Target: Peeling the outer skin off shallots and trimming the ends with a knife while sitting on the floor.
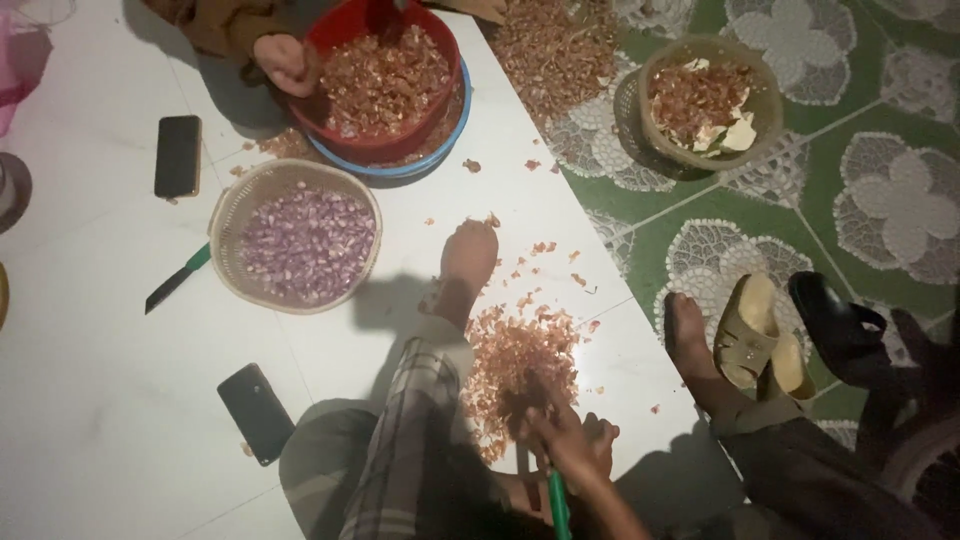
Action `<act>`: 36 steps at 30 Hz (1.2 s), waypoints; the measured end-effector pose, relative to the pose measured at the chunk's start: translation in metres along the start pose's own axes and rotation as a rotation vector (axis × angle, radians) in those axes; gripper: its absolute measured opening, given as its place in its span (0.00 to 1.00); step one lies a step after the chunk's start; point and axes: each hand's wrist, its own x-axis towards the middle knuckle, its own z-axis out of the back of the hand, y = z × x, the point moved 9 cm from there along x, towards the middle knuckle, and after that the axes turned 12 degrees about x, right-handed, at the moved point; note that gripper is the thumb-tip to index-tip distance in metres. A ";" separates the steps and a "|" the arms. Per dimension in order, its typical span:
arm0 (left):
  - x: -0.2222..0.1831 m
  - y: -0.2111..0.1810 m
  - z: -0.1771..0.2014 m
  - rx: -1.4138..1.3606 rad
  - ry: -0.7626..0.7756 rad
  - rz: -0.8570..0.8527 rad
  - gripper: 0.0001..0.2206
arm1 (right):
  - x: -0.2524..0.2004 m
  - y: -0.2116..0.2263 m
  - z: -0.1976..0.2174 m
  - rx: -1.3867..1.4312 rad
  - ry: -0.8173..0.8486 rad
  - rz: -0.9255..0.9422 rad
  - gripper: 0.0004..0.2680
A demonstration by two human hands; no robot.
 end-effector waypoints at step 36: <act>-0.170 0.025 0.024 -1.173 -0.513 0.078 0.21 | -0.015 -0.015 0.005 0.133 0.125 0.177 0.25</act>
